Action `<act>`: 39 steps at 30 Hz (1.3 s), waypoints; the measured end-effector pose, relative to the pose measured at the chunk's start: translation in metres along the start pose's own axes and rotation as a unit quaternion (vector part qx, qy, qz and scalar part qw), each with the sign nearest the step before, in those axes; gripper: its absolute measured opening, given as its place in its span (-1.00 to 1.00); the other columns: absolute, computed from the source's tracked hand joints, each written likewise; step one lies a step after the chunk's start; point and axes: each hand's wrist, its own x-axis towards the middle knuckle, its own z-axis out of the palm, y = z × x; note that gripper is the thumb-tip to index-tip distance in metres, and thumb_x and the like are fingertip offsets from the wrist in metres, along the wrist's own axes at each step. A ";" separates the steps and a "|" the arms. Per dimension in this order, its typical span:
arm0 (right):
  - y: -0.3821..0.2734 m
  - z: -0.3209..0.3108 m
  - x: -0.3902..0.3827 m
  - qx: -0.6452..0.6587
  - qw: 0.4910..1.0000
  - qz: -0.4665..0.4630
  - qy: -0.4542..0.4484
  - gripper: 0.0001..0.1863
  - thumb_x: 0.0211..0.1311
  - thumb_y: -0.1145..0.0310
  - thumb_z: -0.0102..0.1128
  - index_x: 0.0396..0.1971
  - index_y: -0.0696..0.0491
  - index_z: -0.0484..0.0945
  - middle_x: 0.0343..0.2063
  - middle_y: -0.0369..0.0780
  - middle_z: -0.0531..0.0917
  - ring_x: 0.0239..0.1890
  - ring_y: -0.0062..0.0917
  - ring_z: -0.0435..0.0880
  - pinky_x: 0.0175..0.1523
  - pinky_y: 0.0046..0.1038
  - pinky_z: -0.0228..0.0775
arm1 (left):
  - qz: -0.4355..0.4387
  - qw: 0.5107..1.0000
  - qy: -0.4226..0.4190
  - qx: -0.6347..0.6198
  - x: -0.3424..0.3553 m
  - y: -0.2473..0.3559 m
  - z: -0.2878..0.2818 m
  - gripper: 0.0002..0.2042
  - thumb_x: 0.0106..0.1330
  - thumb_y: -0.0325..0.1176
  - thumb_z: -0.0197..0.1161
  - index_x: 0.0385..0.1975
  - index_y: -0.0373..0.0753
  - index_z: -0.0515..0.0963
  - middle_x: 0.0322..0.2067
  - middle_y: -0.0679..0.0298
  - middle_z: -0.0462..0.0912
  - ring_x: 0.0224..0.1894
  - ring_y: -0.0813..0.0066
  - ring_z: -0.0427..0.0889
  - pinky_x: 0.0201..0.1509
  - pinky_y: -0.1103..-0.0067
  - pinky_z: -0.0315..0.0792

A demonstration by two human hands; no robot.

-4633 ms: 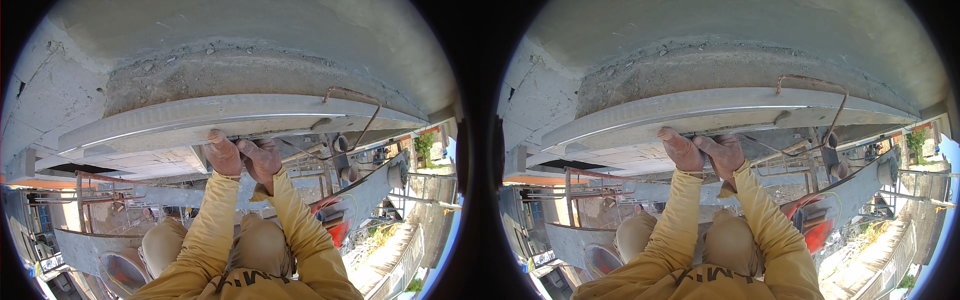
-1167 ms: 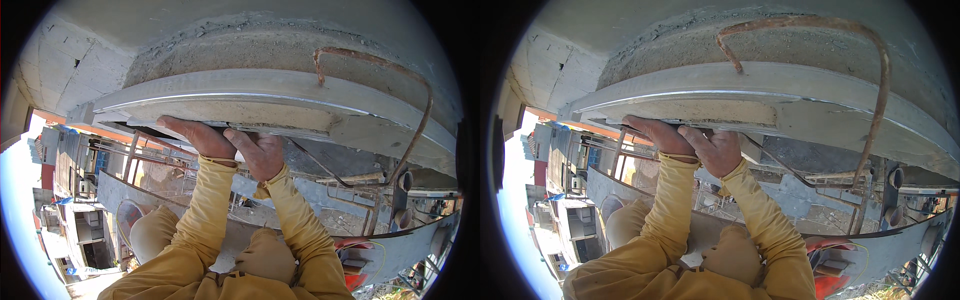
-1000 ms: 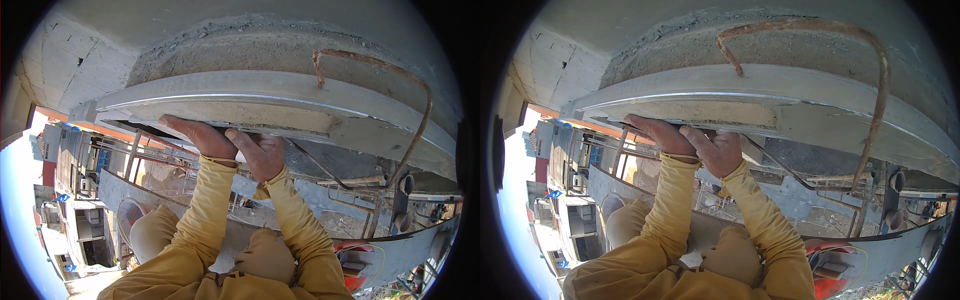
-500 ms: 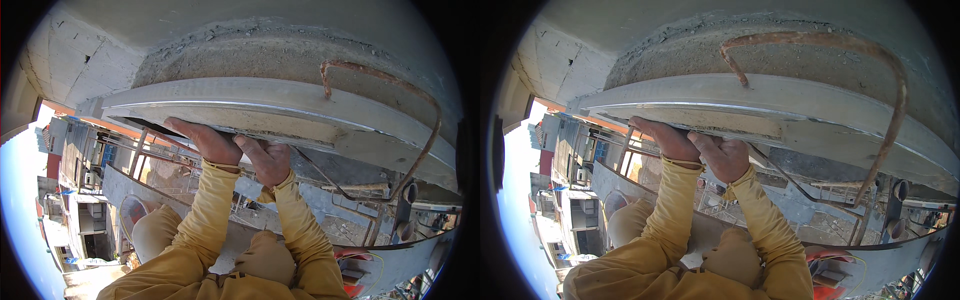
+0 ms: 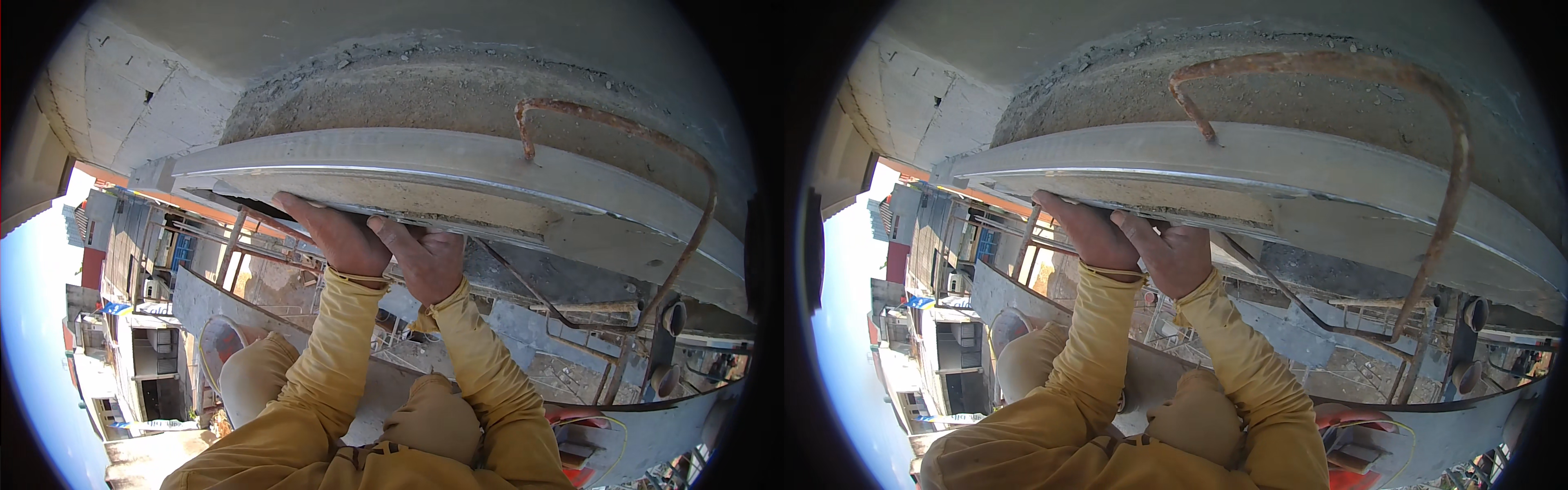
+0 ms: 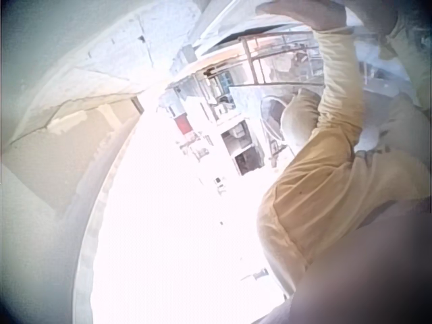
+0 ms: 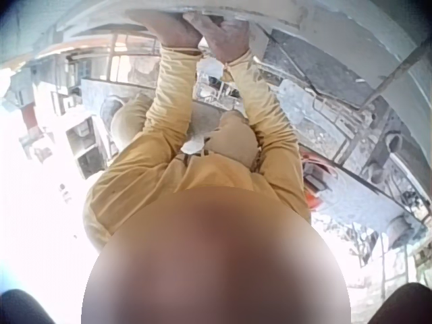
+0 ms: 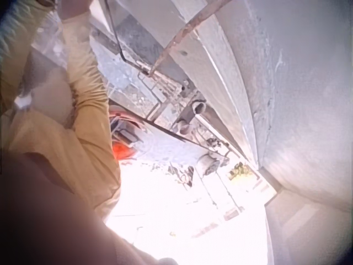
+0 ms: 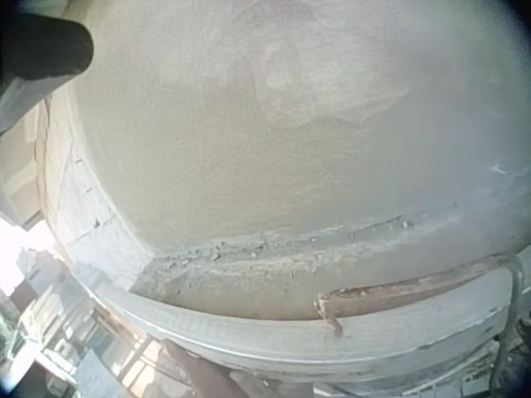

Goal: Measure and fit metal trim pieces onto a concrete structure on a construction site.

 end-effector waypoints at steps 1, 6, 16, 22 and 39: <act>0.000 0.000 0.000 0.001 1.000 -0.001 0.000 -0.73 0.13 0.46 0.27 -0.16 0.22 0.55 -0.20 -0.18 0.65 -0.15 -0.56 0.59 -0.02 -0.49 0.41 | 0.001 1.000 -0.001 0.001 0.000 0.000 0.002 -0.53 0.43 -0.09 -0.19 0.11 -0.38 0.06 0.05 0.05 0.26 0.11 0.31 0.31 0.25 0.41 0.19; 0.002 0.002 -0.001 0.084 0.996 0.031 0.012 -0.73 0.12 0.47 0.28 -0.17 0.21 0.57 -0.21 -0.17 0.65 -0.17 -0.56 0.60 -0.03 -0.48 0.43 | 0.021 0.981 0.028 0.189 0.004 -0.007 0.007 -0.36 0.16 -0.29 0.24 0.07 -0.43 -0.01 -0.01 0.05 0.27 0.07 0.40 0.30 0.18 0.47 0.26; 0.001 0.003 -0.003 0.003 1.000 0.010 0.019 -0.71 0.11 0.49 0.28 -0.16 0.24 0.54 -0.24 -0.15 0.65 -0.20 -0.55 0.61 -0.09 -0.50 0.47 | -0.112 0.983 0.127 0.070 0.007 0.004 0.022 -0.53 0.36 -0.24 0.01 0.11 -0.37 0.03 0.01 0.10 0.29 0.04 0.41 0.35 0.17 0.48 0.31; 0.005 0.008 -0.009 0.030 0.997 0.019 0.075 -0.77 0.10 0.46 0.31 -0.26 0.26 0.59 -0.38 -0.22 0.69 -0.35 -0.66 0.59 -0.21 -0.57 0.45 | -0.204 0.967 0.129 -0.083 0.004 -0.003 0.014 -0.40 0.44 0.11 -0.54 0.23 -0.25 0.04 0.13 0.16 0.24 0.18 0.36 0.27 0.33 0.42 0.13; -0.002 0.011 -0.009 -0.003 0.995 0.034 0.093 -0.81 0.08 0.45 0.33 -0.36 0.28 0.62 -0.44 -0.21 0.70 -0.40 -0.71 0.55 -0.27 -0.62 0.41 | 0.000 0.956 0.047 0.291 0.000 -0.011 0.009 -0.41 0.11 -0.13 0.21 0.01 -0.49 0.30 -0.04 -0.05 0.37 0.08 0.11 0.35 0.22 0.33 0.17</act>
